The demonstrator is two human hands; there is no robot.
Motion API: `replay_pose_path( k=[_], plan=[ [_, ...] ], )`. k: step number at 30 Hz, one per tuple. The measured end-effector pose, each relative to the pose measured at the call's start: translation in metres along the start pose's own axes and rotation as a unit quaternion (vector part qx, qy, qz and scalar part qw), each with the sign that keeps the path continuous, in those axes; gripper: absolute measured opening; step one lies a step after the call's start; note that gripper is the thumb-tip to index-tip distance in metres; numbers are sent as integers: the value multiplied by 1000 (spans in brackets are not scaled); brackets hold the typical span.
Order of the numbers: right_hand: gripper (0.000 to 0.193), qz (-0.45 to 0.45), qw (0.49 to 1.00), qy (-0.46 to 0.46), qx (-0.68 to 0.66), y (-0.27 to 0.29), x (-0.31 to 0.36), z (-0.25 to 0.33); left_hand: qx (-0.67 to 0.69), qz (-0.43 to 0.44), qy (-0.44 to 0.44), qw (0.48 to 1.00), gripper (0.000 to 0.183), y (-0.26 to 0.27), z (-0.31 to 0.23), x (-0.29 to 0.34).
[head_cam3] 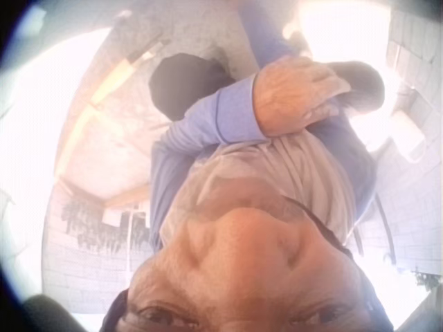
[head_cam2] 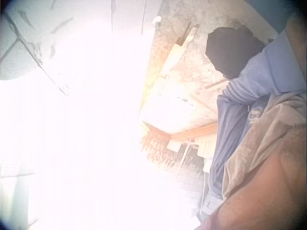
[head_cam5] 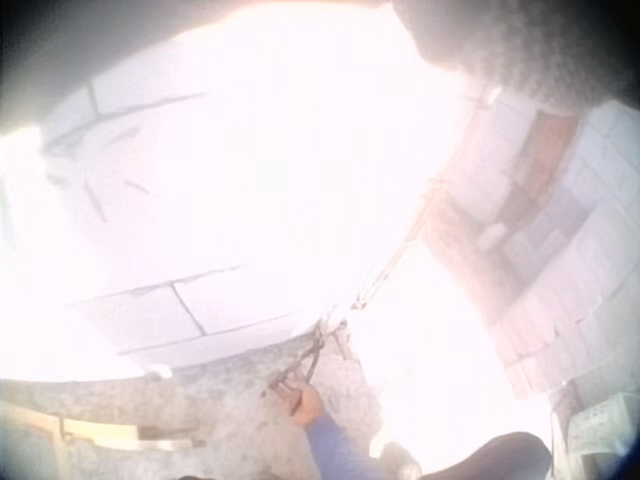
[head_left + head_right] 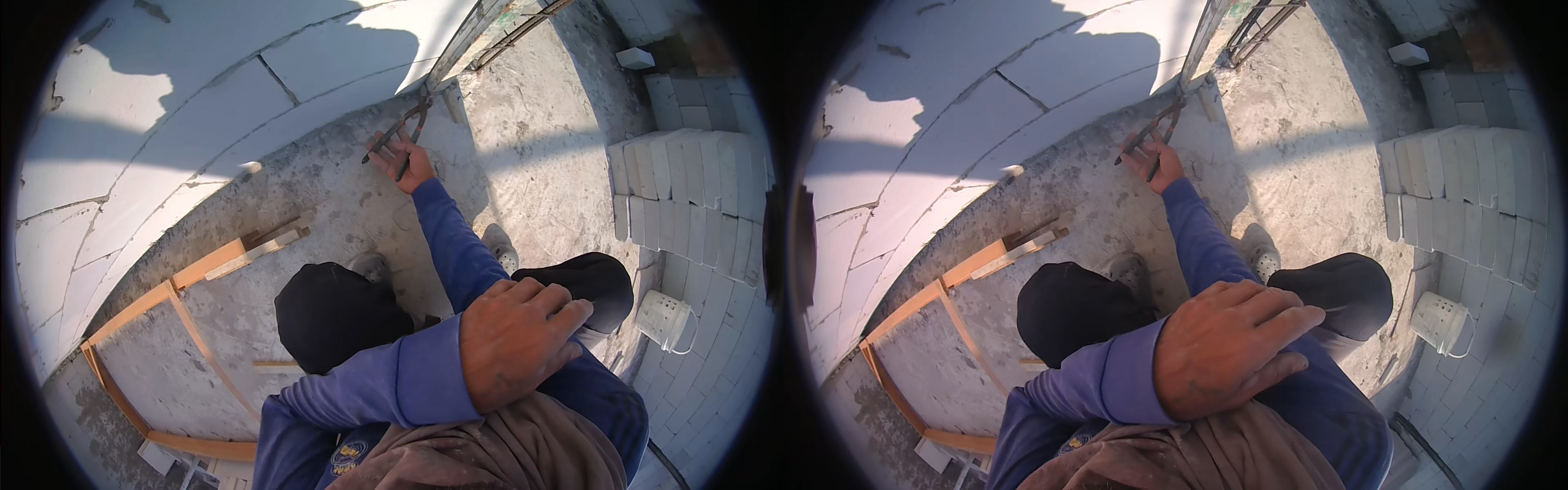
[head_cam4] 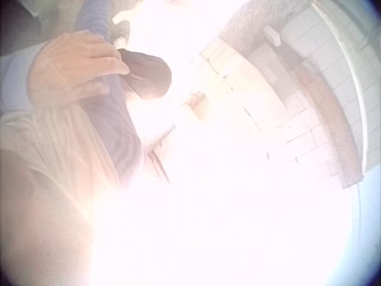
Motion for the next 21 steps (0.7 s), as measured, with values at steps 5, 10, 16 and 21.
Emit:
replay_pose_path(
  k=[5,10,16,21],
  plan=[
    [77,58,998,19,-2,3,-4,2,1,8,17,1000,47,7,5,1],
    [64,67,997,16,-43,11,-5,3,-9,-21,14,1000,47,5,10,-2],
    [32,-77,994,-13,73,35,-19,-4,-33,-10,26,999,46,-2,19,-14],
    [38,-339,764,55,545,66,-11,15,-75,13,73,994,45,-10,29,-22]
  ],
)
Point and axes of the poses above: each hand's wrist, its own x-axis away from the middle knuckle, its own y-axis out of the back of the hand, z = x × y, the point moved 3 cm from there along -x, towards the middle knuckle, and after that the axes turned 10 degrees about x, right-handed, at the moved point
